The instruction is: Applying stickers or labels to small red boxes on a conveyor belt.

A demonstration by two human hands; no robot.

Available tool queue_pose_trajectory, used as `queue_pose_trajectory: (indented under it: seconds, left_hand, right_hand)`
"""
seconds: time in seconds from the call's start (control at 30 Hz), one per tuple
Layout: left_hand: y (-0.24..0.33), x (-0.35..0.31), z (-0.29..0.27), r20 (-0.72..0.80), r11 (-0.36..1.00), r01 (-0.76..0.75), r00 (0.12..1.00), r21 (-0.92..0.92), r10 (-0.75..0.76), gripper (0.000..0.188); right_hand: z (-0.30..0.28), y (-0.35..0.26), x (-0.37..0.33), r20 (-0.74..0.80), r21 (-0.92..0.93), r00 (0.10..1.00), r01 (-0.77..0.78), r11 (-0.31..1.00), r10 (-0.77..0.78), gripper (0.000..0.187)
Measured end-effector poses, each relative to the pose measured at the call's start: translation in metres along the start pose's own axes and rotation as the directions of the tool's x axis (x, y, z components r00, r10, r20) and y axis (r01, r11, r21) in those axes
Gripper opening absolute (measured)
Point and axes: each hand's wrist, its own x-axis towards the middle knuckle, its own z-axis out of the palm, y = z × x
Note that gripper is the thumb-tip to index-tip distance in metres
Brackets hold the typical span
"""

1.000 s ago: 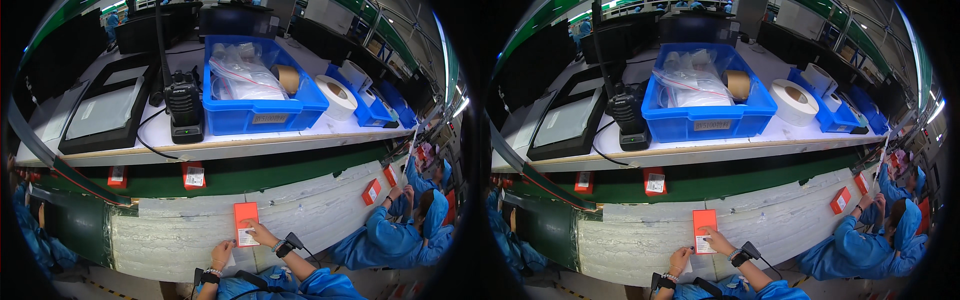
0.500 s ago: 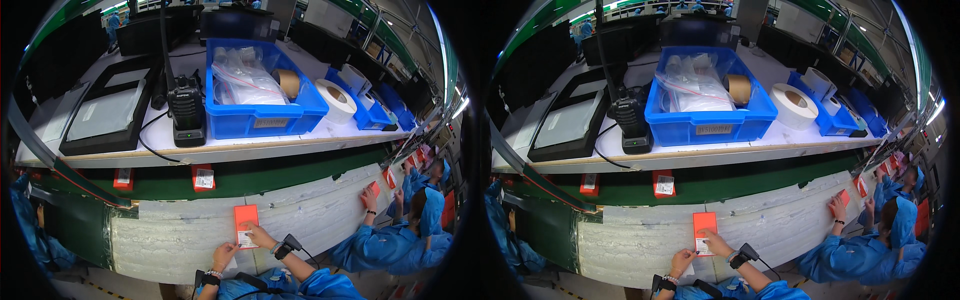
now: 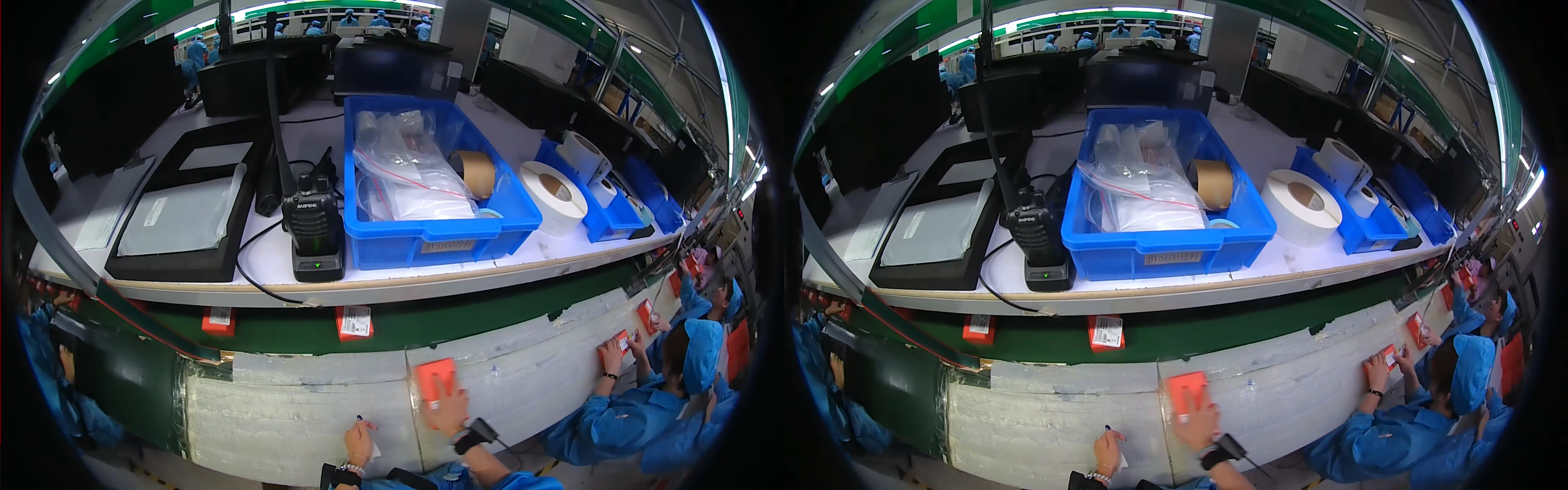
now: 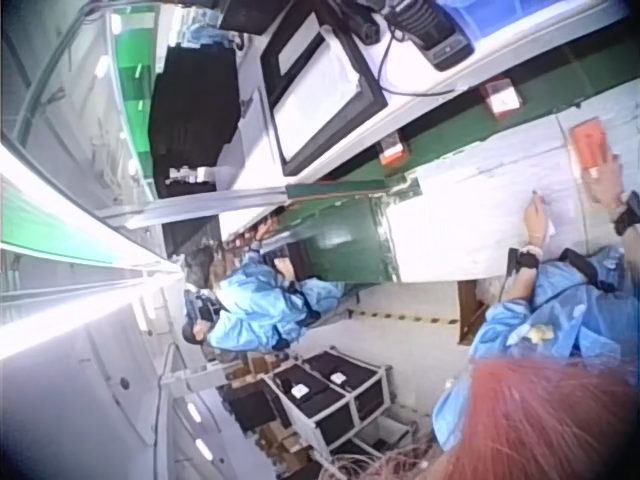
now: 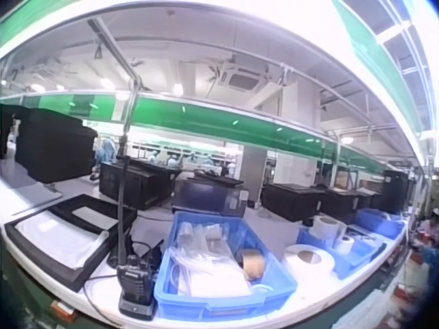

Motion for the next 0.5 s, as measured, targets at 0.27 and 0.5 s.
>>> queue_pose_trajectory:
  seconds: [0.27, 0.5]
  left_hand:
    - [-0.044, -0.008, 0.011, 0.036, 0.955, -0.175, 0.985, 0.238, 0.172, 0.05]
    - [-0.057, -0.009, 0.014, 0.041, 0.926, -0.211, 0.977, 0.313, 0.209, 0.051]
  right_hand:
    - [0.019, 0.071, 0.083, -0.158, -0.324, 0.987, -0.054, 0.944, 0.002, 0.07]
    - [0.058, -0.131, 0.145, 0.031, 0.092, 0.996, 0.082, 0.992, -0.085, 0.087]
